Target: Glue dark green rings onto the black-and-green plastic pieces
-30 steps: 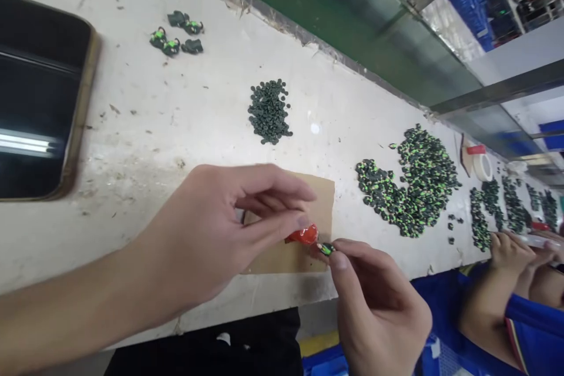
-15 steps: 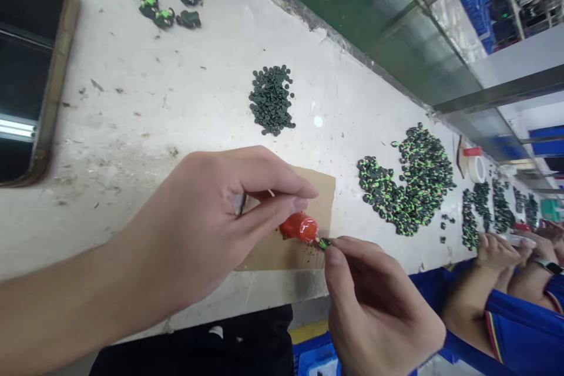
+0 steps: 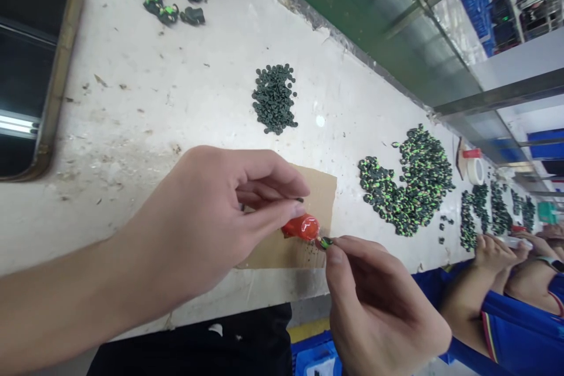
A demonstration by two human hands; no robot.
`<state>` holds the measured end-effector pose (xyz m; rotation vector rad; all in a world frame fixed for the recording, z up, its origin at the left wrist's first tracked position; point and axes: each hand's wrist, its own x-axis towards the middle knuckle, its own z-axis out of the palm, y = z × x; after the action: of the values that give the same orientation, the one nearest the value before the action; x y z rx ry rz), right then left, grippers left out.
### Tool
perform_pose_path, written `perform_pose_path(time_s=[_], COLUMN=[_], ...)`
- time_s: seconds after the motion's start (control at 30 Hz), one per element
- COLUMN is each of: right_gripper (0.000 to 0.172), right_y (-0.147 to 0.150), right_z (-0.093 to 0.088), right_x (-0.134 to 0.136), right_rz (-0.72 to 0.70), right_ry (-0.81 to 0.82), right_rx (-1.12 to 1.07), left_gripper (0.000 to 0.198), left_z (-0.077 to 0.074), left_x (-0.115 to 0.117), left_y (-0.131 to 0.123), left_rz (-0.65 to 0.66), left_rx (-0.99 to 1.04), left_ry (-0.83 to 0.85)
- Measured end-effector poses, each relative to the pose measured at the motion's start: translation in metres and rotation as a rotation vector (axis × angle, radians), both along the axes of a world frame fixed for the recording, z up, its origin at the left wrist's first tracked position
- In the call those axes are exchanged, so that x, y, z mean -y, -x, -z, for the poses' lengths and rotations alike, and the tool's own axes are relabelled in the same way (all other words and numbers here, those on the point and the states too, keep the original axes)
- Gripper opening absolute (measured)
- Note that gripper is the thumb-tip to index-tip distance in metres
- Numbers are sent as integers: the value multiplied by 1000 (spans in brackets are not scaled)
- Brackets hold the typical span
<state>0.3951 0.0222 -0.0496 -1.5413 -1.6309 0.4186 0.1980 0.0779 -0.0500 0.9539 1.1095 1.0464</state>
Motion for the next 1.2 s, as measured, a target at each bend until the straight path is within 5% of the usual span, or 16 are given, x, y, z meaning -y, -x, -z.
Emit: perform_pose_path(time_s=[0.67, 0.87, 1.0, 1.2], right_gripper=[20, 3, 12, 7], right_y=[2, -4, -9, -12], right_z=[-3, -10, -16, -19], right_x=[-1, -6, -12, -13], right_rz=[-1, 105, 49, -40], right_ry=[7, 270, 507, 634], right_rx=[3, -397, -810, -1014], left_gripper=[22, 22, 21, 14], left_z=[-6, -6, -5, -1], left_x=[-1, 0, 0, 4], left_y=[1, 0, 1, 1], left_rz=[-14, 32, 18, 44], left_rx=[-134, -122, -159, -187], left_ry=[-104, -86, -109, -133])
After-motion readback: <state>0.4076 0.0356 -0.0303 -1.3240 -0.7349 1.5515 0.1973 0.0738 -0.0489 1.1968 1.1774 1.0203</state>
